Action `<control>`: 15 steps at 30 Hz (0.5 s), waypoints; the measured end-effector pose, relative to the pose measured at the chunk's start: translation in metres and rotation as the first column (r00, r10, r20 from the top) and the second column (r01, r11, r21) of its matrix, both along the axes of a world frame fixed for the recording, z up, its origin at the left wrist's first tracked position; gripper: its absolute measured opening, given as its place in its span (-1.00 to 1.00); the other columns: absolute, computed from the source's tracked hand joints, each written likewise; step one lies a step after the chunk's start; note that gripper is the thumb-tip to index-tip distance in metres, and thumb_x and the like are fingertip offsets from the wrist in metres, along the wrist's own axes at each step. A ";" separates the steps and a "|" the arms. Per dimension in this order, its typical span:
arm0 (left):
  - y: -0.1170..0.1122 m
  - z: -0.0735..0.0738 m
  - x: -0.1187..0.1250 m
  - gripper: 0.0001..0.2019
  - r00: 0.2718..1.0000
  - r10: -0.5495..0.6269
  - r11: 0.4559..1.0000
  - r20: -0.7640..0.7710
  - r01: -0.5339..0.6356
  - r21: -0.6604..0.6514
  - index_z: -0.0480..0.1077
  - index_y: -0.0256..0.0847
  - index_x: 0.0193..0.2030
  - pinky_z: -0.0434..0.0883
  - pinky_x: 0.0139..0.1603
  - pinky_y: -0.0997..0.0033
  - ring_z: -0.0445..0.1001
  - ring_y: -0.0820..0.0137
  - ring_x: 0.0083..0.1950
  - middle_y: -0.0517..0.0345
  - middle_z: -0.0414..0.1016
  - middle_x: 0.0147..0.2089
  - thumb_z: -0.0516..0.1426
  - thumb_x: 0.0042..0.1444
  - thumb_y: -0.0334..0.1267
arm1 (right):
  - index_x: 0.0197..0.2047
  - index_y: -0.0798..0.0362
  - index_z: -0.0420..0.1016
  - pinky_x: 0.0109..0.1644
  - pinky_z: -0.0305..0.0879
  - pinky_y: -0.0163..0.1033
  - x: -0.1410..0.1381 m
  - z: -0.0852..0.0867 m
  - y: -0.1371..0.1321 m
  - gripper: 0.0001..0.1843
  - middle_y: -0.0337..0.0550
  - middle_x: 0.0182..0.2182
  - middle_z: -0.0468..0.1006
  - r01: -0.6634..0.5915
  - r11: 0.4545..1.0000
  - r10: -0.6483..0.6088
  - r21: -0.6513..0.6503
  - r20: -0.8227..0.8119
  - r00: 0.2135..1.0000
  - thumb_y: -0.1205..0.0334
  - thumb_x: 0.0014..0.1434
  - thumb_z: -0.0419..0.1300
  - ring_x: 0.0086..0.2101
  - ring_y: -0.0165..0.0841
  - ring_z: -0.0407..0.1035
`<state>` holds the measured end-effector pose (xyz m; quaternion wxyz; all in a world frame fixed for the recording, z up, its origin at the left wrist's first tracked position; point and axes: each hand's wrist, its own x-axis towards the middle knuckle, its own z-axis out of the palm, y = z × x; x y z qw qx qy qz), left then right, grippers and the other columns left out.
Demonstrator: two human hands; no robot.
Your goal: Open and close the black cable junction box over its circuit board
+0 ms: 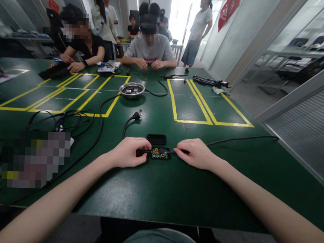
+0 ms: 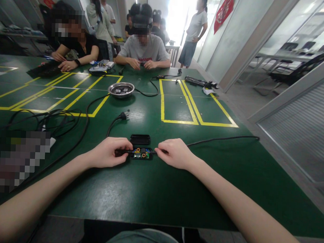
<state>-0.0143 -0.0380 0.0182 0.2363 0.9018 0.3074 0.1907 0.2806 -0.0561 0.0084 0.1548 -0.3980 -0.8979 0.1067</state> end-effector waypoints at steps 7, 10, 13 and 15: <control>0.002 0.000 0.000 -0.92 0.999 0.030 0.997 0.040 -0.033 0.073 0.46 -0.22 -0.30 0.39 -0.28 0.47 0.44 0.42 -0.33 0.16 0.46 -0.35 0.13 0.16 -0.35 | -0.42 0.04 0.46 -0.29 0.21 -0.25 -0.003 -0.005 0.000 -0.65 -0.14 -0.47 0.51 0.057 0.991 -0.047 0.118 -0.091 0.995 0.20 0.40 0.05 -0.41 -0.34 0.39; 0.001 -0.001 0.000 -0.89 0.999 0.026 0.999 0.041 -0.027 0.034 0.48 -0.23 -0.29 0.39 -0.29 0.48 0.43 0.43 -0.33 0.14 0.48 -0.33 0.12 0.20 -0.33 | -0.46 0.04 0.43 -0.32 0.17 -0.25 -0.006 -0.009 0.000 -0.63 -0.17 -0.50 0.49 0.095 0.988 -0.082 0.120 -0.108 0.991 0.20 0.39 0.07 -0.44 -0.35 0.36; 0.001 -0.002 0.001 -0.88 0.999 0.020 1.000 0.047 -0.020 0.009 0.49 -0.23 -0.29 0.37 -0.31 0.49 0.42 0.44 -0.34 0.14 0.47 -0.33 0.12 0.21 -0.33 | -0.49 0.04 0.39 -0.33 0.13 -0.27 -0.010 -0.011 -0.001 -0.63 -0.19 -0.52 0.46 0.103 0.989 -0.094 0.102 -0.095 0.991 0.20 0.38 0.08 -0.46 -0.37 0.34; 0.000 -0.003 0.001 -0.88 0.998 0.023 1.000 0.055 -0.023 -0.001 0.48 -0.23 -0.30 0.36 -0.33 0.50 0.41 0.45 -0.36 0.15 0.46 -0.34 0.12 0.22 -0.33 | -0.52 0.03 0.34 -0.35 0.10 -0.27 -0.013 -0.013 -0.001 -0.60 -0.21 -0.53 0.43 0.111 0.990 -0.105 0.083 -0.075 0.992 0.21 0.39 0.07 -0.47 -0.39 0.32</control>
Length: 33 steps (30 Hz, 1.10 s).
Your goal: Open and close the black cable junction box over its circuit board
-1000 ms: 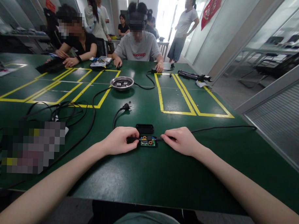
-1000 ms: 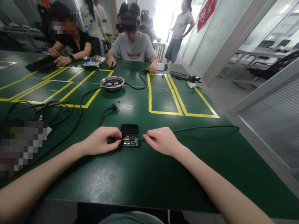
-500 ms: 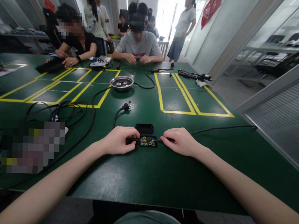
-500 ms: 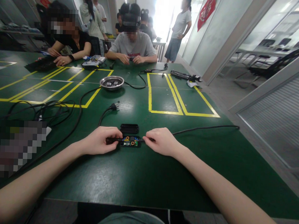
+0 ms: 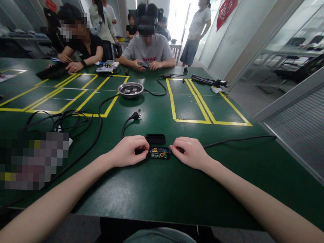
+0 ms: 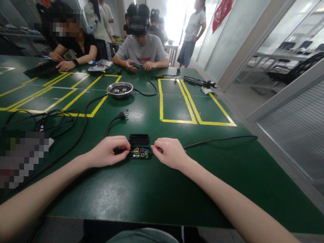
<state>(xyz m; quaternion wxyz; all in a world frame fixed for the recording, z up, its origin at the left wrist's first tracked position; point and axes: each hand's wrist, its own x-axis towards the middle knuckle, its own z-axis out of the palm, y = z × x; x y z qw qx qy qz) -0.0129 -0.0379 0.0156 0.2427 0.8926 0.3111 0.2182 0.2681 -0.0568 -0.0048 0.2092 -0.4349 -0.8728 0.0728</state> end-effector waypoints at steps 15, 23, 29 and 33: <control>-0.001 0.001 0.003 -0.89 0.999 -0.006 0.999 0.035 0.008 -0.051 0.42 -0.24 -0.36 0.26 -0.38 0.52 0.32 0.49 -0.42 0.21 0.38 -0.39 0.12 0.20 -0.37 | -0.44 0.02 0.30 -0.37 0.06 -0.32 -0.006 -0.002 0.002 -0.69 -0.26 -0.56 0.41 0.080 0.991 -0.079 -0.110 0.013 0.997 0.21 0.38 0.07 -0.52 -0.41 0.31; 0.000 0.003 0.003 -0.85 0.998 -0.028 0.994 0.060 0.034 -0.105 0.41 -0.25 -0.37 0.25 -0.35 0.51 0.32 0.48 -0.40 0.20 0.38 -0.37 0.10 0.24 -0.37 | -0.40 0.02 0.36 -0.38 0.07 -0.34 -0.007 -0.001 0.002 -0.76 -0.29 -0.57 0.42 0.093 0.985 -0.094 -0.147 0.000 0.996 0.21 0.33 0.10 -0.55 -0.43 0.29; 0.000 0.004 0.004 -0.84 0.997 -0.036 0.995 0.062 0.042 -0.094 0.39 -0.24 -0.38 0.27 -0.31 0.49 0.36 0.46 -0.36 0.18 0.40 -0.35 0.09 0.24 -0.38 | -0.39 0.02 0.37 -0.38 0.08 -0.35 -0.009 0.001 0.002 -0.79 -0.29 -0.57 0.42 0.084 0.988 -0.086 -0.127 -0.013 0.996 0.24 0.31 0.12 -0.55 -0.43 0.30; 0.000 0.003 0.005 -0.84 0.998 -0.042 0.996 0.041 0.045 -0.076 0.40 -0.24 -0.38 0.29 -0.30 0.48 0.37 0.44 -0.35 0.17 0.42 -0.34 0.08 0.23 -0.37 | -0.39 0.01 0.38 -0.38 0.08 -0.35 -0.009 0.000 0.003 -0.80 -0.30 -0.57 0.43 0.078 0.989 -0.081 -0.123 -0.017 0.997 0.25 0.30 0.13 -0.55 -0.43 0.30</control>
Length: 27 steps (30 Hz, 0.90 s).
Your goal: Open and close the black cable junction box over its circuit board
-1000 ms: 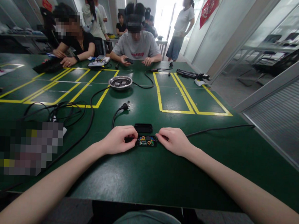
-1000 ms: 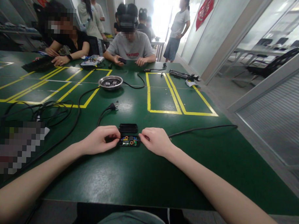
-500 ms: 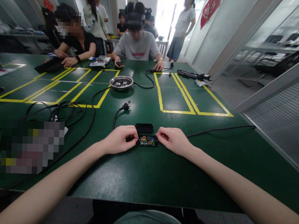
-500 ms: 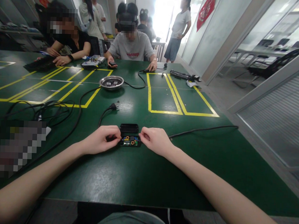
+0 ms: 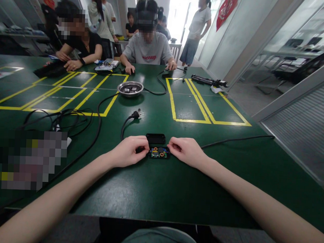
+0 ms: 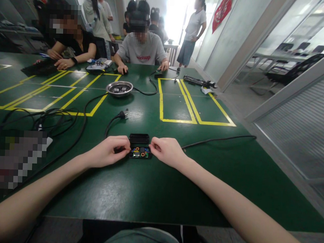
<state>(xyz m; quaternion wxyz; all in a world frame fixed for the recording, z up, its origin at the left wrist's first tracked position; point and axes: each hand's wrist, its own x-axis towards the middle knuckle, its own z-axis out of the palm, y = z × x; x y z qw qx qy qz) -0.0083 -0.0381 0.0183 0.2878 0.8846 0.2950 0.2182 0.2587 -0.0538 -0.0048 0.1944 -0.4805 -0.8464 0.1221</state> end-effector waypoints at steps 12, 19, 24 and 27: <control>0.014 -0.015 -0.002 -0.71 0.898 0.440 0.893 -0.019 -0.434 0.120 0.58 -0.24 -0.04 0.48 -0.07 0.24 0.52 0.24 -0.14 0.03 0.56 -0.13 0.18 0.19 -0.16 | -0.21 0.03 0.53 -0.31 0.27 -0.25 0.005 -0.006 0.005 -0.83 -0.19 -0.39 0.50 0.081 0.993 -0.061 0.088 -0.211 0.976 0.24 0.35 0.11 -0.44 -0.37 0.35; 0.010 -0.021 0.002 -0.80 0.928 0.371 0.927 -0.006 -0.370 0.062 0.60 -0.21 -0.16 0.47 -0.09 0.25 0.53 0.26 -0.16 0.05 0.60 -0.19 0.17 0.24 -0.19 | -0.04 0.02 0.58 -0.16 0.39 -0.17 0.004 -0.008 0.008 -0.80 -0.12 -0.25 0.55 0.042 0.999 -0.049 -0.030 -0.249 0.967 0.24 0.27 0.23 -0.26 -0.28 0.44; 0.004 -0.018 0.006 -0.78 0.915 0.395 0.917 0.085 -0.387 -0.100 0.59 -0.23 -0.07 0.51 -0.17 0.31 0.58 0.30 -0.25 0.07 0.65 -0.25 0.21 0.21 -0.21 | -0.17 0.03 0.51 -0.18 0.40 -0.18 0.003 -0.005 0.007 -0.84 -0.20 -0.31 0.60 0.034 0.979 -0.120 -0.200 -0.435 0.892 0.24 0.16 0.34 -0.32 -0.34 0.45; 0.004 -0.017 0.008 -0.79 0.903 0.400 0.905 0.158 -0.362 -0.221 0.58 -0.23 -0.09 0.55 -0.11 0.31 0.63 0.30 -0.22 0.09 0.68 -0.23 0.21 0.19 -0.22 | -0.22 0.02 0.46 -0.13 0.44 -0.16 0.002 -0.003 0.006 -0.80 -0.20 -0.31 0.62 -0.017 0.958 -0.151 -0.287 -0.554 0.819 0.19 0.12 0.36 -0.31 -0.33 0.50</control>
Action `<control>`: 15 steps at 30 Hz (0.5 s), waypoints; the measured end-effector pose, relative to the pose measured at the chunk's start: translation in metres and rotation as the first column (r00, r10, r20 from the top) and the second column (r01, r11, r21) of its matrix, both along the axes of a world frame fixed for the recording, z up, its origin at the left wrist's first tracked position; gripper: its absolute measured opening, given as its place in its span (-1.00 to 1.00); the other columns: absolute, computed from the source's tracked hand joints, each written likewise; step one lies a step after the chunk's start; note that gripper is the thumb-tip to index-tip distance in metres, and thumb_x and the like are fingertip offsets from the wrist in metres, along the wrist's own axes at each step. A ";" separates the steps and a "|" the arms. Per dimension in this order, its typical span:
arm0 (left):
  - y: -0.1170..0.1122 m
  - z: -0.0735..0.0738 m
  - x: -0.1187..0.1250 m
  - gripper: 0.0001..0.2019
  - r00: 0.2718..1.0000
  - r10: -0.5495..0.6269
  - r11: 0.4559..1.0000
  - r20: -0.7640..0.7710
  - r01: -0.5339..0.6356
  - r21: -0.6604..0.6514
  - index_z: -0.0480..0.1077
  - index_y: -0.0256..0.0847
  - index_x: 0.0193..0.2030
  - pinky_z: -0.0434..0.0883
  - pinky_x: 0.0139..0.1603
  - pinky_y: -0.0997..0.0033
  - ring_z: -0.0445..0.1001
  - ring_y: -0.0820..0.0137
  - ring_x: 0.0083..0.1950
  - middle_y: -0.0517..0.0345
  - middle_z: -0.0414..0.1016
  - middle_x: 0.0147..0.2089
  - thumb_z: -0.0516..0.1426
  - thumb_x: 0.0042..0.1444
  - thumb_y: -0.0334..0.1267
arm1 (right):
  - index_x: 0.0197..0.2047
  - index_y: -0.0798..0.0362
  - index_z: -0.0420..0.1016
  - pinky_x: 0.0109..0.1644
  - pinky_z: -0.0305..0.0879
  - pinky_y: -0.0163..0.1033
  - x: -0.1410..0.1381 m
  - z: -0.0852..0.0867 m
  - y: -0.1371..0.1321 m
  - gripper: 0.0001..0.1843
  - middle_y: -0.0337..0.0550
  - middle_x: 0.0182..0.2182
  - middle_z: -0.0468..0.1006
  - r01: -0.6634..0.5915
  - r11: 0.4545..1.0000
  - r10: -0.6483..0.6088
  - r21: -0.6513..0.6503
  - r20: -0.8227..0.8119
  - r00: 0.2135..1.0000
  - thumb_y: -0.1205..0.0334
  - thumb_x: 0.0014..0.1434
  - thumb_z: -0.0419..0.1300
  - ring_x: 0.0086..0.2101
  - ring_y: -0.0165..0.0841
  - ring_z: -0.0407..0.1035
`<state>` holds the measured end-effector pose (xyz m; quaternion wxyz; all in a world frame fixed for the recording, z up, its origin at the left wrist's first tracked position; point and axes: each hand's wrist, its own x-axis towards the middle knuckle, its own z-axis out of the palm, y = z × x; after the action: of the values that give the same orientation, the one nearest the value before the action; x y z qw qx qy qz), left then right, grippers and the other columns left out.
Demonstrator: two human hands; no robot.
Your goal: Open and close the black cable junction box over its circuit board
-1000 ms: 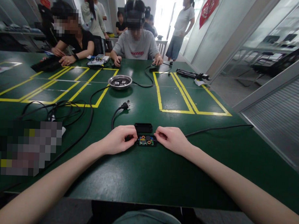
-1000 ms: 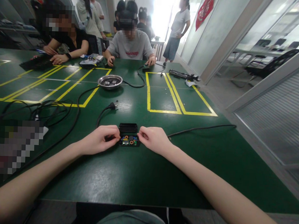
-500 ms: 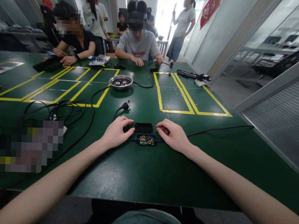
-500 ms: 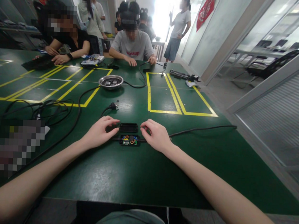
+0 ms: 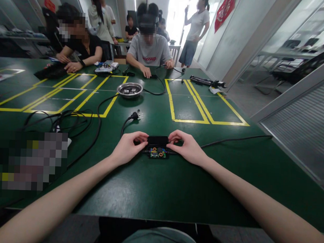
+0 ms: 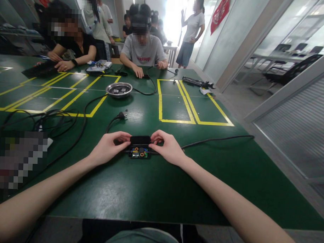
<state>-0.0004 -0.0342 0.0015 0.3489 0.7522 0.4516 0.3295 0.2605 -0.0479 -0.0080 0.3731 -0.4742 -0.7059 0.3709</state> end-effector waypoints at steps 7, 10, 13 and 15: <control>-0.001 0.004 0.000 -0.68 0.990 -0.024 0.990 0.140 0.043 -0.134 0.55 -0.29 0.00 0.61 -0.05 0.25 0.66 0.29 -0.19 0.04 0.69 -0.19 0.25 0.15 -0.20 | 0.00 0.03 0.55 -0.06 0.49 -0.10 0.000 0.001 -0.002 -0.66 -0.16 -0.29 0.67 -0.029 0.999 0.028 -0.022 -0.052 0.998 0.20 0.13 0.32 -0.28 -0.31 0.54; -0.003 0.006 -0.001 -0.67 0.988 -0.036 0.980 0.148 0.063 -0.186 0.53 -0.30 0.01 0.62 -0.13 0.27 0.66 0.29 -0.23 0.03 0.68 -0.20 0.26 0.13 -0.20 | 0.02 0.04 0.57 -0.06 0.50 -0.09 0.000 0.001 -0.002 -0.64 -0.13 -0.26 0.68 -0.042 0.999 0.042 0.002 -0.054 0.998 0.20 0.14 0.32 -0.27 -0.30 0.55; -0.003 0.007 -0.001 -0.68 0.987 -0.031 0.975 0.160 0.065 -0.212 0.52 -0.28 -0.01 0.62 -0.17 0.29 0.67 0.29 -0.23 0.03 0.66 -0.17 0.25 0.13 -0.19 | 0.01 0.04 0.58 -0.06 0.51 -0.08 0.001 0.001 -0.002 -0.65 -0.12 -0.25 0.68 -0.047 0.999 0.047 0.012 -0.059 0.997 0.19 0.15 0.31 -0.26 -0.29 0.55; -0.002 0.006 -0.001 -0.69 0.985 -0.030 0.974 0.168 0.066 -0.215 0.51 -0.28 -0.02 0.63 -0.18 0.30 0.68 0.29 -0.22 0.03 0.66 -0.16 0.25 0.13 -0.20 | 0.00 0.03 0.58 -0.07 0.51 -0.08 0.001 0.001 -0.002 -0.67 -0.12 -0.25 0.68 -0.048 0.999 0.049 0.020 -0.053 0.997 0.19 0.15 0.31 -0.26 -0.29 0.55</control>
<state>-0.0017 -0.0366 0.0078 0.4736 0.6901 0.4366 0.3299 0.2611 -0.0501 -0.0074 0.3873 -0.4433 -0.7105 0.3857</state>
